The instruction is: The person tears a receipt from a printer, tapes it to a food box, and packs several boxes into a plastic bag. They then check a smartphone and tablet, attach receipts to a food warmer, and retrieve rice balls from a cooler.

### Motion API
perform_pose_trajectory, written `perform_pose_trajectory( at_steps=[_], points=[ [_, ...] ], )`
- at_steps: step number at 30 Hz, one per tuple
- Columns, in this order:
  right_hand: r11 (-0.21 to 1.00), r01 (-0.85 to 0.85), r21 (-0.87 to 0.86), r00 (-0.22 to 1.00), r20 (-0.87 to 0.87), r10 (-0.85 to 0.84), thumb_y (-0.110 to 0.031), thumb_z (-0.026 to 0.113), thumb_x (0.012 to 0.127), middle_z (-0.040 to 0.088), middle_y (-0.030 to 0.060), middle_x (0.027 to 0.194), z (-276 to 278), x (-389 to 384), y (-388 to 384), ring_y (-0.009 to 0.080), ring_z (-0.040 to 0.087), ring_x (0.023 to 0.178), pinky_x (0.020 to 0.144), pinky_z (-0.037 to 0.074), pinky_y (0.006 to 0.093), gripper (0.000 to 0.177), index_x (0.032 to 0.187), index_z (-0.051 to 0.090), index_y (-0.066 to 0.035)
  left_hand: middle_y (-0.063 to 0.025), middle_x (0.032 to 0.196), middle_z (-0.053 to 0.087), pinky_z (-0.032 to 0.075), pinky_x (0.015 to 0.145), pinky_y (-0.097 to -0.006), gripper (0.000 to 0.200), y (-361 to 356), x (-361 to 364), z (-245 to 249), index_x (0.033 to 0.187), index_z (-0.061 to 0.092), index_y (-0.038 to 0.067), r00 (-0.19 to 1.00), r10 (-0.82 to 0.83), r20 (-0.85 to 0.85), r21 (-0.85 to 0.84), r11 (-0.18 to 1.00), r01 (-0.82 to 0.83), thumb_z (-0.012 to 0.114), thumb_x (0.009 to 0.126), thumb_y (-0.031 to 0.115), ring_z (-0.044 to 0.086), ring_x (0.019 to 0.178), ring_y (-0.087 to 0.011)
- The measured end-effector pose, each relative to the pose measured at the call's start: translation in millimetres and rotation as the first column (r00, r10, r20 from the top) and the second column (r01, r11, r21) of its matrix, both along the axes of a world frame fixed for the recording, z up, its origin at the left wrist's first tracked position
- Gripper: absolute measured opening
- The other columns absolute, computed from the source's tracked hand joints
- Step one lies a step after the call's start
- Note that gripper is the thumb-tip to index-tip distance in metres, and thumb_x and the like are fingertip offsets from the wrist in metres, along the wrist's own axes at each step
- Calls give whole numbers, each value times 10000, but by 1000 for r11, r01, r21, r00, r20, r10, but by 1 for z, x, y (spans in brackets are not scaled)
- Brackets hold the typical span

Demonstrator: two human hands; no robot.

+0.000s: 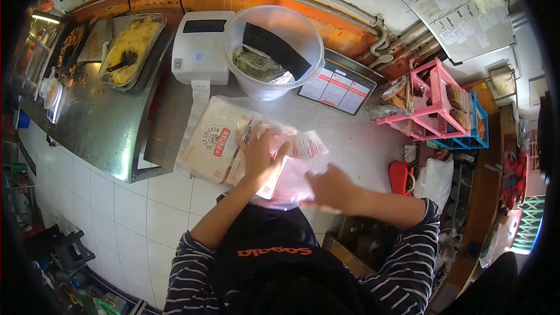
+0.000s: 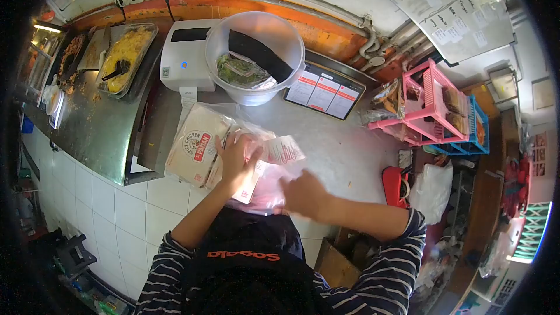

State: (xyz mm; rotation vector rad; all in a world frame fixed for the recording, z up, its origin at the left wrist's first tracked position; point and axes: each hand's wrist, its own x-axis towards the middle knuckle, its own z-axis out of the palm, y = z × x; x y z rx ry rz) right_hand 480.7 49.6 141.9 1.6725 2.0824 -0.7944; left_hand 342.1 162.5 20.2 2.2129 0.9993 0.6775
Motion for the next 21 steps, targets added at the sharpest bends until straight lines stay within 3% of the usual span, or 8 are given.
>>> perform_pose_trajectory(
  at_steps=[2, 5, 8, 11, 15, 16, 18, 21],
  points=[
    [991, 75, -113, 983, 174, -55, -618, 400, 816, 562, 115, 544, -10, 23, 18, 284, 589, 566, 646, 445, 395, 651, 808, 562, 12, -51, 894, 579, 146, 932, -625, 542, 6, 10, -15, 970, 528, 41, 996, 88, 16, 35, 996, -88, 675, 673, 470, 456, 1009, -276],
    [946, 321, -41, 922, 244, -302, -470, 468, 852, 638, 144, 777, -34, 35, 37, 269, 633, 660, 622, 483, 363, 486, 985, 577, -16, -51, 921, 559, 154, 917, -639, 561, -4, 32, 13, 975, 513, 52, 974, 214, -78, 108, 973, -205, 690, 653, 476, 449, 1006, -276],
    [617, 458, 640, 889, -315, -333, -301, 492, 856, 631, 139, 832, -95, 51, 20, 262, 629, 627, 552, 493, 361, 387, 1151, 496, -51, -106, 1113, 472, 125, 913, -697, 675, -12, 42, 25, 1088, 457, 33, 951, 237, -199, 102, 970, -220, 715, 623, 448, 384, 1116, -303],
    [871, 252, 422, 914, 193, -357, -162, 516, 804, 621, 134, 869, -42, 49, 35, 249, 632, 648, 521, 494, 341, 476, 1256, 400, -66, -158, 1188, 412, 86, 929, -708, 815, -12, 39, 19, 1169, 397, 19, 921, 182, -343, 111, 982, -152, 752, 561, 430, 320, 1190, -332],
    [879, 224, 421, 882, 296, -366, -224, 667, 705, 629, 91, 839, -15, 22, 22, 244, 625, 682, 572, 459, 370, 438, 1092, 533, -68, -181, 1212, 399, 74, 933, -719, 883, -12, 47, 12, 1244, 342, 2, 862, 183, -472, 235, 969, -77, 769, 548, 337, 280, 1234, -347],
    [925, 165, 343, 909, 311, -278, -253, 648, 721, 628, 83, 826, -5, 16, 20, 232, 618, 664, 587, 443, 365, 332, 993, 564, -81, -205, 1277, 358, 83, 921, -732, 808, -13, 53, 17, 1271, 318, -16, 832, 135, -538, 149, 987, -64, 714, 625, 266, 243, 1267, -367],
    [983, 34, 182, 945, 314, -91, -312, 610, 752, 625, 66, 800, 15, 4, 16, 210, 605, 628, 616, 411, 355, 209, 794, 627, -108, -203, 1337, 303, 117, 915, -730, 713, -19, 61, 7, 1259, 357, -5, 825, 234, -515, 315, 946, -72, 666, 677, 268, 257, 1259, -371],
    [980, -180, 80, 976, 139, 168, -375, 555, 785, 607, 31, 759, 30, -23, 9, 178, 573, 639, 672, 365, 331, 292, 624, 613, -139, -187, 1411, 214, 157, 903, -730, 664, -23, 62, 6, 1266, 365, -4, 789, 247, -563, 373, 927, -24, 621, 723, 279, 232, 1279, -377]
  ],
)
